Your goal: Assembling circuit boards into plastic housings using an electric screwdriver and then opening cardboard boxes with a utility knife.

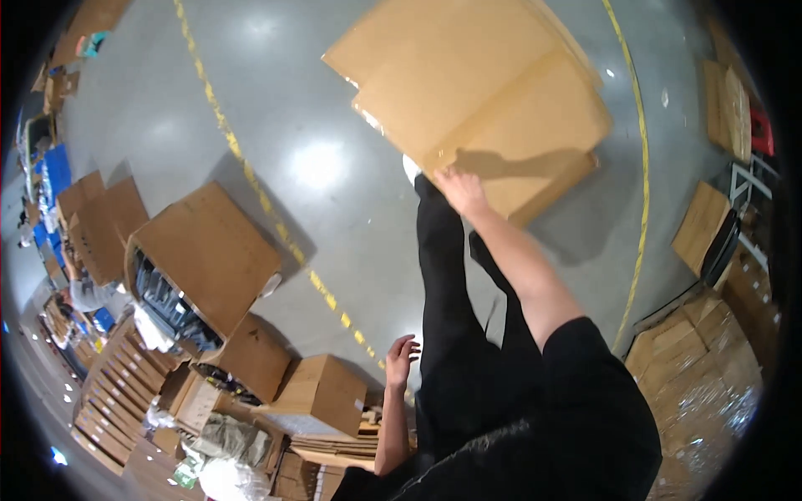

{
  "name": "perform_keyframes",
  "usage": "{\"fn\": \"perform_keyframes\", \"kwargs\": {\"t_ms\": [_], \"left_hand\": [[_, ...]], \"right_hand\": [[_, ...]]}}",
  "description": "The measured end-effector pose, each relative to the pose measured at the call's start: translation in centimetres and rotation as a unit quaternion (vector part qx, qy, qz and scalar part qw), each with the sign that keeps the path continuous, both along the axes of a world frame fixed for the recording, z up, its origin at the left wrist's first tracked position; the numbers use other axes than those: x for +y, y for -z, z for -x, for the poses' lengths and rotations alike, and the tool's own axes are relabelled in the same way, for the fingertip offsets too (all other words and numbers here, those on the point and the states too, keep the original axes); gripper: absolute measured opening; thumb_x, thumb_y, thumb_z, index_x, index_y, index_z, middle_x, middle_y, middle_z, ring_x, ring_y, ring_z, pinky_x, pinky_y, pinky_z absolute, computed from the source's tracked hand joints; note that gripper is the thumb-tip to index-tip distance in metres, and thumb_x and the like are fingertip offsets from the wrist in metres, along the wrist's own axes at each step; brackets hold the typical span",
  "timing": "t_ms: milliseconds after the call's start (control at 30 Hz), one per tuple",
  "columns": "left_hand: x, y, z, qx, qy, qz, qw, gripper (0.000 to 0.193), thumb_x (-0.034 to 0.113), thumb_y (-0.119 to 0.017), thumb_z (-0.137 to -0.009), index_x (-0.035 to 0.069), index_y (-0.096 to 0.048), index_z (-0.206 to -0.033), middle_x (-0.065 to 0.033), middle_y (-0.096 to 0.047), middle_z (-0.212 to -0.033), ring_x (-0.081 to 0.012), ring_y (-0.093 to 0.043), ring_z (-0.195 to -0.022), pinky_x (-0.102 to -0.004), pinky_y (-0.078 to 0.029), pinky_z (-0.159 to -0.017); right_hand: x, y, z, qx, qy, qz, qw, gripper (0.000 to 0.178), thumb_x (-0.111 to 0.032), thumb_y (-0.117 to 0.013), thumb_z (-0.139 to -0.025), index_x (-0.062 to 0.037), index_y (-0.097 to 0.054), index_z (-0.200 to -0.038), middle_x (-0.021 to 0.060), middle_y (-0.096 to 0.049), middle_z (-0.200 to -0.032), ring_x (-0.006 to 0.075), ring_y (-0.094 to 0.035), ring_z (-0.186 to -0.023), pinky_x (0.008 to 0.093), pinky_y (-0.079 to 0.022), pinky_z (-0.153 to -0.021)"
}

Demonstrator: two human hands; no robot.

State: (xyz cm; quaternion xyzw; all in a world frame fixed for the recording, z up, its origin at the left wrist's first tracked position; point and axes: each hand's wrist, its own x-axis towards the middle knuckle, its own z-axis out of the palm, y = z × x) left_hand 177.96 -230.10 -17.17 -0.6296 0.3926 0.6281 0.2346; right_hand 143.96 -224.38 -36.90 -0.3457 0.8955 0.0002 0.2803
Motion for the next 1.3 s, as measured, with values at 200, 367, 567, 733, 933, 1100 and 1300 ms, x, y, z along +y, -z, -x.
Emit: {"fn": "perform_keyframes", "kwargs": {"t_ms": [200, 367, 567, 733, 933, 1100, 1300], "left_hand": [[-2.7, 5.1, 10.5, 0.014, -0.021, 0.006, 1.000, 0.027, 0.019, -0.049, -0.094, 0.002, -0.058, -0.112, -0.0059, -0.062, -0.089, -0.0126, -0.059, -0.082, -0.0278, -0.049, -0.073], [-5.7, 11.7, 18.8, 0.064, 0.069, 0.025, 0.995, 0.025, 0.021, -0.048, -0.095, 0.004, -0.060, -0.109, -0.0045, -0.062, -0.085, -0.0106, -0.057, -0.076, -0.0264, -0.048, -0.070], [-5.2, 19.8, 34.2, 0.060, 0.359, 0.233, 0.902, 0.024, 0.014, -0.050, -0.088, 0.005, -0.060, -0.108, -0.0129, -0.064, -0.091, -0.0301, -0.062, -0.087, -0.0373, -0.048, -0.080], [4.3, 22.4, 46.4, 0.237, 0.464, 0.334, 0.786, 0.046, 0.017, -0.060, -0.080, 0.011, -0.051, -0.126, -0.0096, -0.046, -0.134, -0.0283, -0.043, -0.121, -0.0376, -0.039, -0.098], [11.6, 24.1, 52.7, 0.154, 0.535, 0.381, 0.738, 0.081, 0.021, -0.068, -0.074, 0.019, -0.027, -0.143, -0.0022, -0.017, -0.152, -0.0358, -0.026, -0.131, -0.0497, -0.029, -0.106], [10.5, 23.9, 52.9, 0.122, 0.514, 0.356, 0.771, 0.071, 0.020, -0.070, -0.069, 0.011, -0.039, -0.133, -0.0077, -0.024, -0.147, -0.0357, -0.026, -0.130, -0.0472, -0.031, -0.106], [9.4, 23.8, 57.5, 0.103, 0.594, 0.238, 0.761, 0.042, 0.032, -0.064, -0.069, 0.008, -0.062, -0.103, -0.0104, -0.048, -0.116, -0.0266, -0.049, -0.112, -0.0438, -0.046, -0.091]], "right_hand": [[-2.0, 5.5, 3.8, -0.035, -0.153, 0.023, 0.987, 0.016, -0.013, -0.049, -0.085, -0.0157, -0.051, -0.101, 0.0109, -0.061, -0.091, 0.0231, -0.066, -0.080, 0.0369, -0.053, -0.062], [0.2, 4.4, 10.9, -0.080, -0.305, -0.012, 0.949, 0.019, -0.010, -0.050, -0.083, -0.0134, -0.050, -0.102, 0.0150, -0.061, -0.087, 0.0232, -0.066, -0.065, 0.0331, -0.052, -0.051], [8.8, 5.5, 24.7, -0.024, -0.302, -0.054, 0.951, 0.022, -0.008, -0.049, -0.083, -0.0131, -0.049, -0.104, 0.0143, -0.061, -0.079, 0.0225, -0.067, -0.061, 0.0336, -0.052, -0.049], [16.3, 3.7, 38.6, 0.065, -0.358, -0.073, 0.929, 0.025, -0.008, -0.048, -0.082, -0.0152, -0.047, -0.106, 0.0112, -0.061, -0.077, 0.0215, -0.066, -0.060, 0.0349, -0.050, -0.047], [25.9, 2.9, 49.8, 0.157, -0.164, -0.109, 0.968, 0.015, -0.011, -0.046, -0.086, -0.0141, -0.044, -0.101, 0.0106, -0.062, -0.077, 0.0306, -0.066, -0.069, 0.0427, -0.050, -0.055], [26.4, 1.8, 53.1, 0.161, 0.086, -0.157, 0.971, 0.015, -0.022, -0.046, -0.093, -0.0122, -0.050, -0.103, 0.0142, -0.065, -0.084, 0.0349, -0.065, -0.075, 0.0453, -0.050, -0.064], [24.9, 9.3, 50.3, -0.074, 0.215, 0.143, 0.963, 0.024, -0.026, -0.055, -0.091, -0.0085, -0.059, -0.106, 0.0188, -0.063, -0.089, 0.0326, -0.060, -0.086, 0.0371, -0.046, -0.076]]}}
